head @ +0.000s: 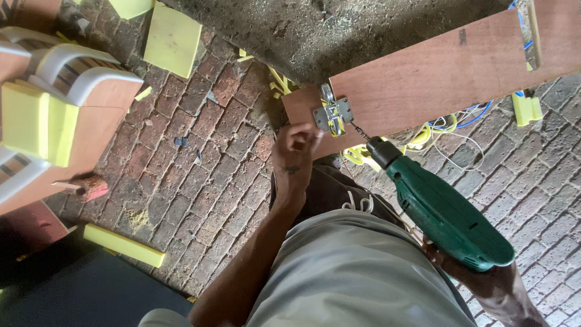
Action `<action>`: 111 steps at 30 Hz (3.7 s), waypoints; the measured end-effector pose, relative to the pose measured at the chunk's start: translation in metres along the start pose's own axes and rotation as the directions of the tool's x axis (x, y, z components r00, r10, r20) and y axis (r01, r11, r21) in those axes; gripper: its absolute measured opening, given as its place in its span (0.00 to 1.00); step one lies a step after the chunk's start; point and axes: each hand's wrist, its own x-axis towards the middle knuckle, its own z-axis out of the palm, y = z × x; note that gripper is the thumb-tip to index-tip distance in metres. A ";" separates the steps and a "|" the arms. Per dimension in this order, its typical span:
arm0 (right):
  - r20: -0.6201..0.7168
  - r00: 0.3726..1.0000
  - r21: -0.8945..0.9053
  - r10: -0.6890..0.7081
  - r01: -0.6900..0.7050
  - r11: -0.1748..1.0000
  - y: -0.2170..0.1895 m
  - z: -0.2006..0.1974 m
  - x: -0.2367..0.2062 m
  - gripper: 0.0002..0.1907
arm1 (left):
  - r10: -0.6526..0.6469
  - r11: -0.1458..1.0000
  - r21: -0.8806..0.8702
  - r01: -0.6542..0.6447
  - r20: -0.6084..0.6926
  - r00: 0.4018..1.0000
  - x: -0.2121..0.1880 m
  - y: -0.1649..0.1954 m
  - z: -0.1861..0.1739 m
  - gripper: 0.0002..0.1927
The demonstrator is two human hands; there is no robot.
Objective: The person uses a corded drill to attach metal hinges to wooden boards. They measure and align the hinges with a tape measure, then drive screws into the wood to secure them. The boards are placed on a brick floor, and the person works on multiple boards throughout the clip.
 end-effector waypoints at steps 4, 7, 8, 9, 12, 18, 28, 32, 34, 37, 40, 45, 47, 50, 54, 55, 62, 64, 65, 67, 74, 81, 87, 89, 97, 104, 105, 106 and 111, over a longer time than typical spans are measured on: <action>-0.033 0.998 -0.022 0.044 -0.045 0.999 -0.023 0.000 0.017 0.20 | 0.184 0.982 0.088 -0.165 -0.282 0.942 0.038 -0.031 -0.002 0.38; -0.074 0.991 -0.143 0.111 -0.121 0.982 -0.047 -0.001 0.035 0.19 | -0.164 0.979 -0.143 0.146 -0.124 0.979 0.069 -0.050 0.010 0.47; -0.092 0.987 -0.204 0.132 -0.148 0.968 -0.056 -0.001 0.043 0.20 | -0.166 0.981 -0.122 0.151 -0.128 0.978 0.077 -0.055 0.011 0.47; -0.106 0.990 -0.254 0.095 -0.119 0.960 -0.063 0.001 0.050 0.22 | -0.169 0.983 -0.100 0.156 -0.128 0.977 0.084 -0.059 0.013 0.47; -0.123 0.992 -0.381 0.039 -0.083 0.921 -0.085 0.004 0.069 0.26 | -0.231 0.963 -0.144 0.227 -0.008 0.973 0.091 -0.066 0.017 0.45; -0.123 0.984 -0.450 0.128 -0.170 0.876 -0.112 0.011 0.102 0.25 | -0.234 0.915 -0.298 0.273 0.161 0.959 0.090 -0.067 0.022 0.36; -0.119 0.967 -0.527 0.225 -0.253 0.811 -0.120 0.010 0.124 0.26 | -0.285 0.900 -0.305 0.311 0.128 0.950 0.093 -0.058 0.021 0.32; -0.100 0.978 -0.476 0.183 -0.208 0.854 -0.119 0.011 0.130 0.33 | -0.282 0.893 -0.327 0.308 0.126 0.951 0.094 -0.055 0.023 0.33; -0.110 0.975 -0.474 0.191 -0.220 0.852 -0.122 0.012 0.132 0.32 | -0.271 0.883 -0.359 0.303 0.138 0.953 0.094 -0.055 0.023 0.33; -0.125 0.971 -0.535 0.206 -0.241 0.810 -0.127 0.015 0.136 0.32 | -0.225 0.885 -0.383 0.263 0.141 0.964 0.096 -0.059 0.023 0.35; -0.107 0.973 -0.505 0.203 -0.229 0.833 -0.134 0.019 0.139 0.29 | -0.240 0.872 -0.398 0.285 0.160 0.958 0.097 -0.071 0.024 0.36; -0.129 0.942 -0.532 0.311 -0.331 0.779 -0.156 0.030 0.143 0.28 | -0.230 0.868 -0.394 0.302 0.219 0.948 0.103 -0.097 0.036 0.37; -0.137 0.935 -0.569 0.327 -0.344 0.747 -0.168 0.033 0.148 0.28 | -0.268 0.859 -0.377 0.346 0.244 0.932 0.104 -0.102 0.041 0.38; -0.140 0.926 -0.629 0.349 -0.356 0.691 -0.188 0.035 0.161 0.40 | -0.254 0.854 -0.413 0.318 0.204 0.946 0.104 -0.101 0.041 0.39; -0.159 0.894 -0.677 0.418 -0.407 0.613 -0.216 0.041 0.178 0.45 | -0.209 0.829 -0.479 0.288 0.212 0.955 0.102 -0.089 0.035 0.38; -0.152 0.883 -0.695 0.443 -0.415 0.588 -0.223 0.043 0.185 0.47 | -0.184 0.831 -0.487 0.269 0.215 0.959 0.102 -0.087 0.035 0.37; -0.131 0.764 -0.929 0.632 -0.317 0.190 -0.264 0.062 0.218 0.52 | -0.320 0.824 -0.372 0.428 0.317 0.893 0.113 -0.107 0.049 0.35; -0.123 0.827 -0.834 0.548 -0.386 0.395 -0.263 0.054 0.228 0.49 | -0.289 0.851 -0.381 0.362 0.234 0.928 0.110 -0.118 0.047 0.38; -0.136 0.852 -0.767 0.505 -0.413 0.491 -0.258 0.050 0.227 0.49 | -0.345 0.836 -0.326 0.440 0.311 0.886 0.112 -0.122 0.047 0.38; -0.142 0.824 -0.824 0.548 -0.405 0.397 -0.241 0.043 0.227 0.46 | -0.465 0.785 -0.206 0.584 0.427 0.775 0.111 -0.126 0.046 0.37; 0.104 0.920 -0.300 0.378 -0.334 0.894 -0.180 0.028 0.191 0.35 | -0.287 0.812 -0.450 0.371 0.246 0.926 0.104 -0.100 0.035 0.31; 0.000 0.986 -0.799 0.167 -0.100 0.594 -0.173 0.040 0.139 0.54 | -0.310 0.905 -0.264 0.333 0.126 0.942 0.098 -0.053 0.022 0.33; -0.097 0.994 -0.361 -0.048 0.009 0.933 -0.156 0.048 0.073 0.40 | 0.172 0.983 0.092 -0.159 -0.151 0.973 0.088 -0.032 -0.005 0.42; -0.151 0.984 -0.224 -0.095 0.060 0.973 -0.143 0.054 0.058 0.37 | 0.440 0.856 0.391 -0.339 -0.206 0.874 0.108 -0.020 -0.022 0.42; -0.401 0.912 0.066 0.093 -0.072 0.995 -0.100 0.104 0.006 0.31 | 0.753 0.220 0.579 -0.785 0.411 0.514 0.259 0.050 0.020 0.22; -0.458 0.853 0.125 0.249 -0.216 0.968 -0.087 0.128 -0.023 0.21 | 0.804 0.134 0.551 -0.824 0.426 0.416 0.269 0.041 0.024 0.02; -0.457 0.863 0.140 0.216 -0.170 0.975 -0.086 0.128 -0.024 0.25 | 0.851 0.083 0.540 -0.837 0.398 0.341 0.269 0.041 0.024 0.03; -0.458 0.870 0.151 0.181 -0.124 0.981 -0.084 0.127 -0.023 0.28 | 0.893 0.034 0.531 -0.847 0.364 0.265 0.270 0.041 0.025 0.04; -0.411 0.891 0.086 0.195 -0.175 0.981 -0.069 0.096 -0.029 0.30 | 0.726 0.442 0.497 -0.747 0.292 0.623 0.267 0.050 0.030 0.04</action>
